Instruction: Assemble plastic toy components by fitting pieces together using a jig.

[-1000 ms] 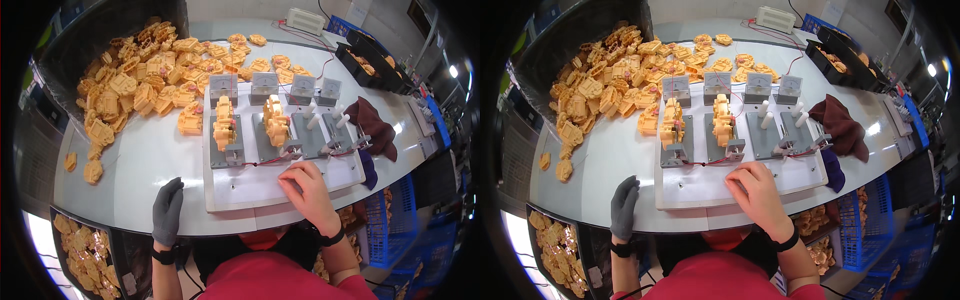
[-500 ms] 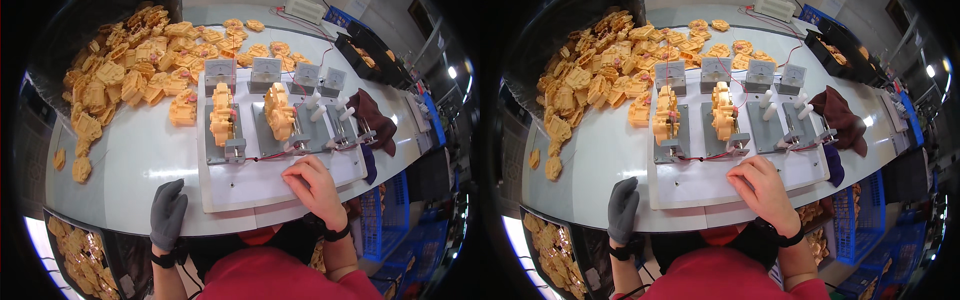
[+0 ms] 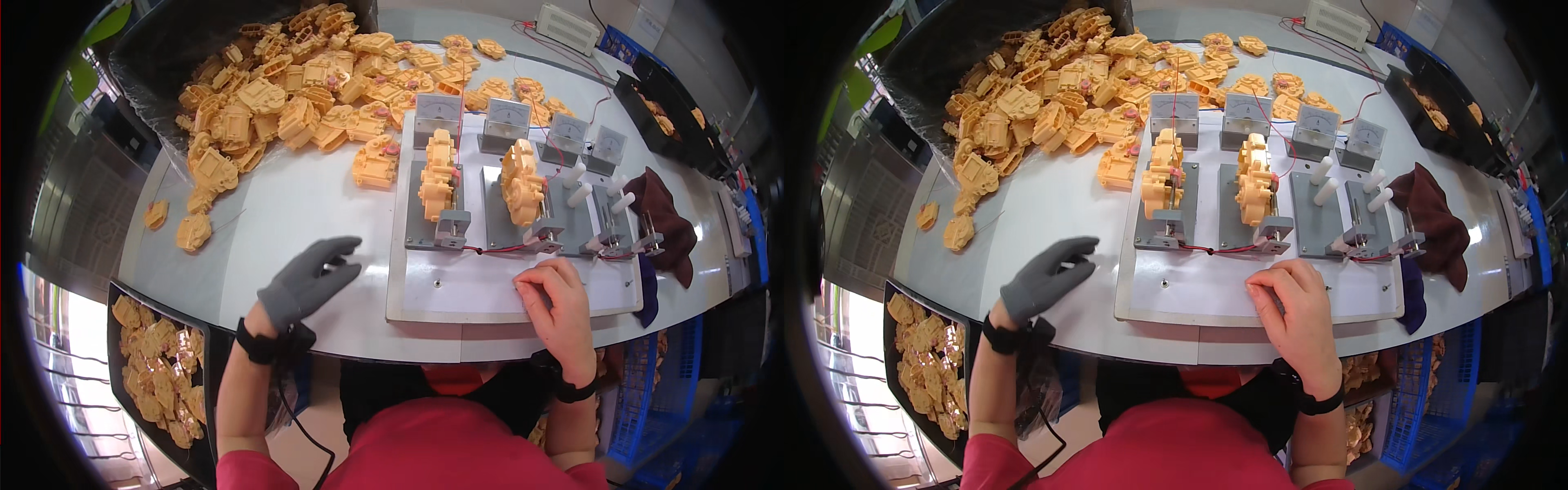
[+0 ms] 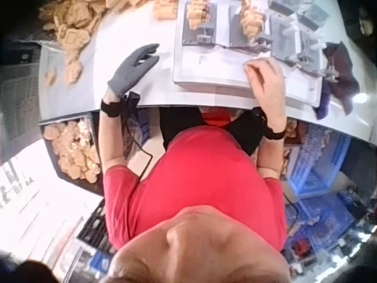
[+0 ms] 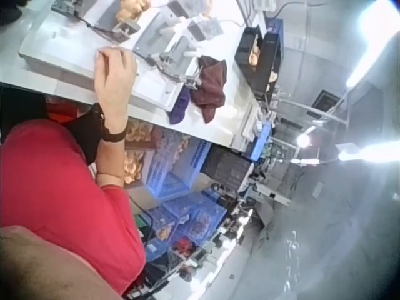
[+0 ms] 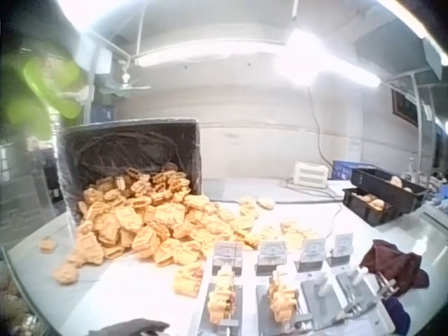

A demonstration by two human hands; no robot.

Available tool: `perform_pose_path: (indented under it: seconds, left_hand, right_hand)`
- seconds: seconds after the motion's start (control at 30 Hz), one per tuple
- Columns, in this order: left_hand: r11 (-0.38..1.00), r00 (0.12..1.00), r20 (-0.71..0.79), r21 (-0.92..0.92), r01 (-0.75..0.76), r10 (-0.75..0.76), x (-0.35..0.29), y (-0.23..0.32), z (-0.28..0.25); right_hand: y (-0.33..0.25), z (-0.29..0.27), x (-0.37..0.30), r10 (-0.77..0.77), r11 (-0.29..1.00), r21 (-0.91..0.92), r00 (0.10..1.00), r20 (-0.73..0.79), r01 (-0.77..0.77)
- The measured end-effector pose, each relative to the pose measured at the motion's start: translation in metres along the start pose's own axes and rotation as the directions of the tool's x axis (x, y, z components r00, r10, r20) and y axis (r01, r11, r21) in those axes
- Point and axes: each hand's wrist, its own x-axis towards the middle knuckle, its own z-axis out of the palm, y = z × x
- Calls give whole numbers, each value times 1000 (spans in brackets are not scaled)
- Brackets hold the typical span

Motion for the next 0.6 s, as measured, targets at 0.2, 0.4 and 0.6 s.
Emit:
perform_pose_path:
  seconds: [0.2,0.4,0.6]
  left_hand:
    - [728,961,-24,658,-192,274,111,24,-32]
    - [681,994,-39,731,-40,100,144,32,-9]
    - [613,968,-251,764,201,-5,118,24,-9]
  right_hand:
    - [-2,0,0,-14,1000,18,1000,-12,14]
    - [-2,1,-1,-45,999,24,998,-37,45]
    - [1,0,-1,-108,994,-8,990,-92,108]
